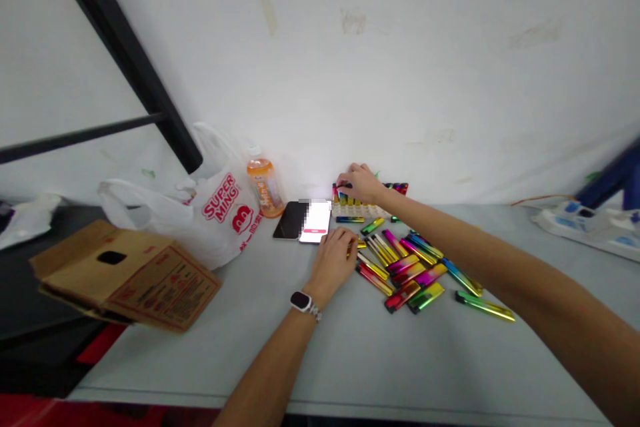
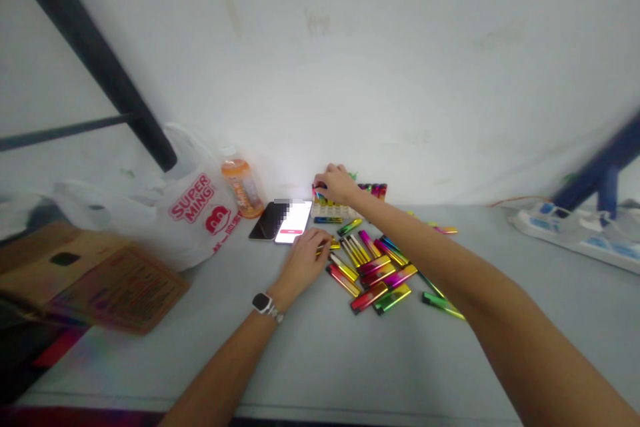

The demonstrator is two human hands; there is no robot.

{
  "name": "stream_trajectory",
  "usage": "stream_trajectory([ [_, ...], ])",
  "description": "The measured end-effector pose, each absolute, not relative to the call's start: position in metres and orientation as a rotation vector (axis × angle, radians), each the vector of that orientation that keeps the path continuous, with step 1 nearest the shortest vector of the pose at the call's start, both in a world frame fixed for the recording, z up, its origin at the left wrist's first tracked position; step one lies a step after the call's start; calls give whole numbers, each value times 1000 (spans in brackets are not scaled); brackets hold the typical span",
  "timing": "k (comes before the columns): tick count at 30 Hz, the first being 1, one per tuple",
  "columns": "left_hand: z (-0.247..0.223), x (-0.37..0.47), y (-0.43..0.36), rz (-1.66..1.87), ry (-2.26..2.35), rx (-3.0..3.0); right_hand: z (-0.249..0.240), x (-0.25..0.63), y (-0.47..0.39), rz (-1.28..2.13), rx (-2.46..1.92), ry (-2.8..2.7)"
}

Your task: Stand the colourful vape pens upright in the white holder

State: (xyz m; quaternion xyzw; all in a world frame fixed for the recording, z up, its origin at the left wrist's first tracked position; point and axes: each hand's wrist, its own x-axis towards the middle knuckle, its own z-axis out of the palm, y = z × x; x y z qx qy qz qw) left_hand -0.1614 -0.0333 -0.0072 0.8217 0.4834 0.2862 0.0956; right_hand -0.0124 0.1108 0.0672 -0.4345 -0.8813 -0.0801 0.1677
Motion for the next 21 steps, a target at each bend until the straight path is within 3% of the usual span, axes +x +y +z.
stream_trajectory([
  [21,-8,-160,-32,852,1443,2423,60,-13,114,-207,-1286,-2404],
])
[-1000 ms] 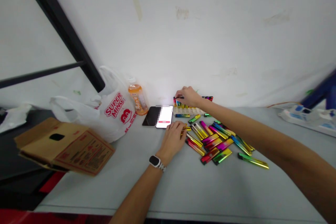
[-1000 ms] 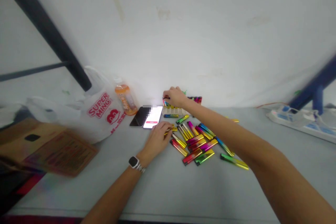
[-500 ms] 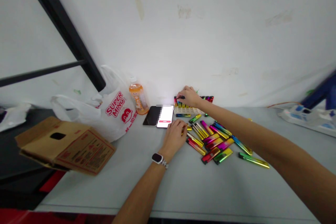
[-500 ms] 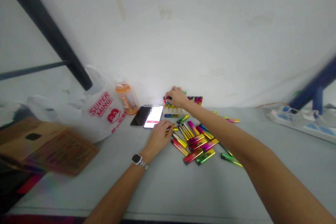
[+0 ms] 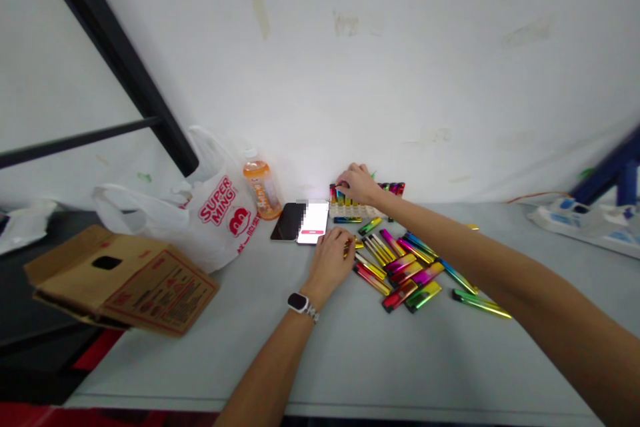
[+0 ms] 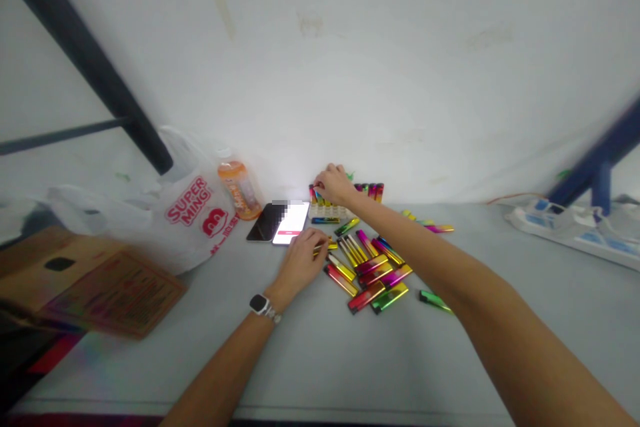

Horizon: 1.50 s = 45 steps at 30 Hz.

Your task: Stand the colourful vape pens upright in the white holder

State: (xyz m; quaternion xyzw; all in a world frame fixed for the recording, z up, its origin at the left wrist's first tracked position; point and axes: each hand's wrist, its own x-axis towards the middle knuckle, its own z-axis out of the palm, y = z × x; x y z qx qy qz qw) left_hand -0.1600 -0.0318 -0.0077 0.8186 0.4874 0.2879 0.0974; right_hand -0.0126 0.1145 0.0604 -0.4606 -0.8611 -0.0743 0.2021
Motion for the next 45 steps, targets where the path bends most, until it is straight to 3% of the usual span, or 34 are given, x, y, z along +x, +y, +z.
stream_trajectory([
  [9,-9,-160,-31,851,1453,2423,62,-16,112,-253,-1338,-2456],
  [20,-9,-161,-32,846,1460,2431,38,-8,78,-622,-1273,-2475],
  [29,-8,-163,-29,1035,1526,2351,37,-4,55,-307,-1176,-2796],
  [37,-4,-167,-29,1182,1589,2248,43,-17,61,-303,-1339,-2917],
  [42,-3,-170,-26,1292,1559,2151,47,-8,51,-182,-1349,-2741],
  [45,0,-171,-26,1400,1470,1968,46,8,29,121,-1347,-2442],
])
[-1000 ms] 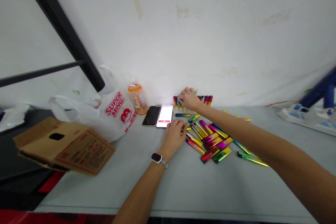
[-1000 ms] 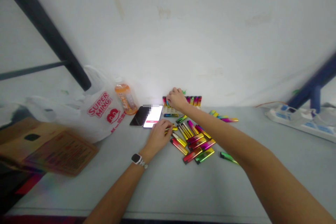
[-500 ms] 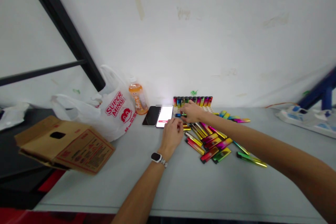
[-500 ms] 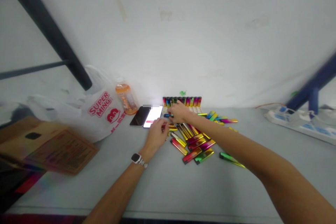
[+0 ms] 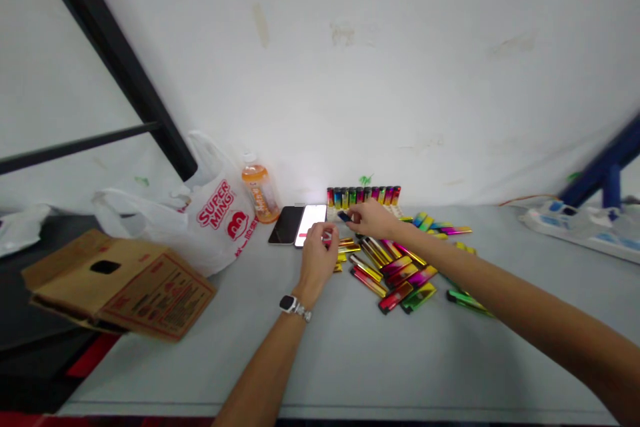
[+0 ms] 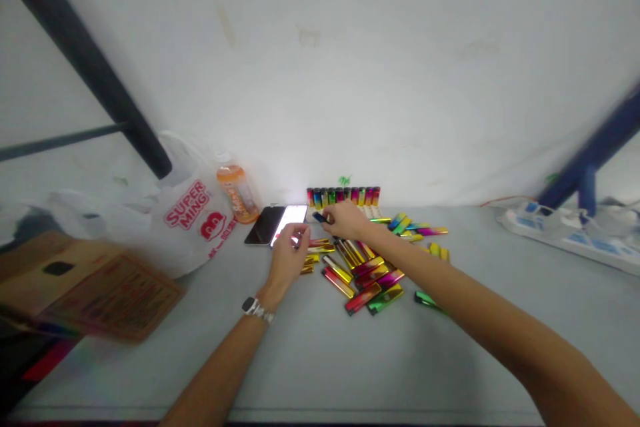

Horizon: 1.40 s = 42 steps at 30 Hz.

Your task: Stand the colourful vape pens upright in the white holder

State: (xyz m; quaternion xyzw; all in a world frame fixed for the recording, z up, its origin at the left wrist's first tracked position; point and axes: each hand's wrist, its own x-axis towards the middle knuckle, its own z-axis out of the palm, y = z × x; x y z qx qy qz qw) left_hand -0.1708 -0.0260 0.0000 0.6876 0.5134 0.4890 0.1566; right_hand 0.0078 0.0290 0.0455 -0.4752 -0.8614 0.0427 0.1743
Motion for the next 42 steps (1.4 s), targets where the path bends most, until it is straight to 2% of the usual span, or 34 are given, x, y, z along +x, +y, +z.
stream_trajectory([
  [4,9,-161,-27,1407,1249,1760,37,28,-13,574,-1277,-2072],
  [13,33,-105,-10,1211,939,1810,14,46,-44,798,-1131,-1602],
  [19,14,-89,-21,1508,849,1556,-3,49,-49,728,-1149,-1516],
  [24,4,-92,-33,1485,1035,1634,-2,40,-59,696,-1137,-1699],
  [31,5,-94,-35,1364,1173,1682,-3,33,-65,459,-1110,-1832],
  [42,2,-92,-40,1323,1238,1762,-5,35,-68,463,-1149,-1890],
])
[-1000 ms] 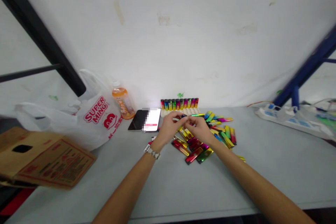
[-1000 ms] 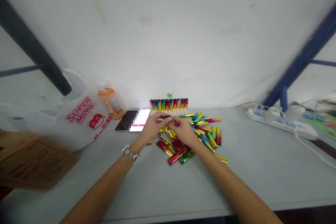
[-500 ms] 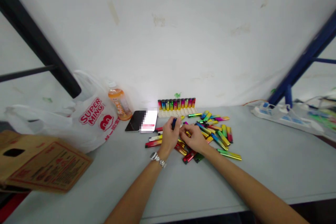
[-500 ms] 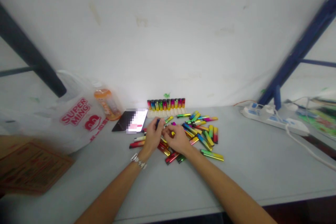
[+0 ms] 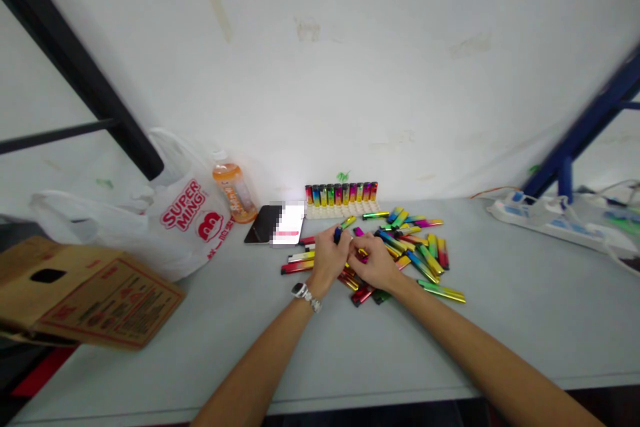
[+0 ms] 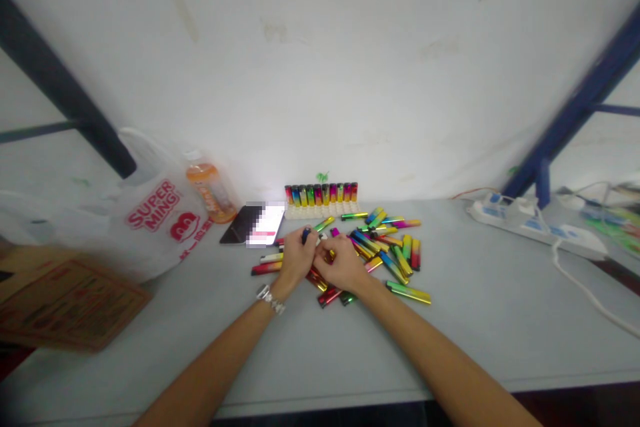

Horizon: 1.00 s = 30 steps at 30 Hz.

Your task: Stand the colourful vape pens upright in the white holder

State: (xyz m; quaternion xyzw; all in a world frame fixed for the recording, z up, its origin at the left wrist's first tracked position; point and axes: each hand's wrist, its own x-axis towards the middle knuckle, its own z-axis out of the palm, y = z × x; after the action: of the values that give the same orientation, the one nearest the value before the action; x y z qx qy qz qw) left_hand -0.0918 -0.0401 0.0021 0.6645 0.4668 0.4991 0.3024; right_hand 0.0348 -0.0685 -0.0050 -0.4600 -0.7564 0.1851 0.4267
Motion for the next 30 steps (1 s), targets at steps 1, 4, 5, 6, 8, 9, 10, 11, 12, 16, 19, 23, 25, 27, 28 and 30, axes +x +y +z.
stream_trajectory([
  [1,2,-92,-40,1325,1238,1762,-5,35,-69,464,-1141,-1892],
  [4,2,-91,-40,1321,1239,1764,-4,35,-69,457,-1126,-1890],
  [5,2,-91,-40,1320,1239,1764,-4,35,-69,454,-1127,-1891],
  [6,2,-91,-39,1321,1239,1762,-4,35,-69,452,-1130,-1892],
  [8,2,-91,-39,1328,1237,1754,-5,35,-68,446,-1131,-1893],
  [9,2,-91,-39,1329,1234,1751,-6,34,-68,440,-1128,-1893],
  [10,2,-91,-39,1328,1233,1749,-7,34,-68,435,-1122,-1894],
  [11,2,-91,-39,1326,1231,1750,-8,34,-68,429,-1117,-1895],
  [12,2,-91,-40,1324,1230,1752,-9,34,-68,422,-1113,-1896],
  [16,2,-91,-40,1329,1230,1749,-10,34,-68,400,-1120,-1903],
  [19,2,-91,-41,1341,1227,1744,-8,34,-68,407,-1117,-1905],
  [23,4,-91,-43,1355,1181,1734,-5,33,-69,425,-1100,-1921],
  [25,5,-91,-45,1354,1157,1726,-5,33,-69,420,-1100,-1924],
  [27,6,-91,-45,1352,1146,1719,-5,33,-70,410,-1107,-1921],
  [28,5,-91,-45,1353,1148,1716,-5,33,-70,406,-1110,-1916],
  [30,4,-92,-44,1358,1167,1710,-6,32,-70,410,-1112,-1905],
])
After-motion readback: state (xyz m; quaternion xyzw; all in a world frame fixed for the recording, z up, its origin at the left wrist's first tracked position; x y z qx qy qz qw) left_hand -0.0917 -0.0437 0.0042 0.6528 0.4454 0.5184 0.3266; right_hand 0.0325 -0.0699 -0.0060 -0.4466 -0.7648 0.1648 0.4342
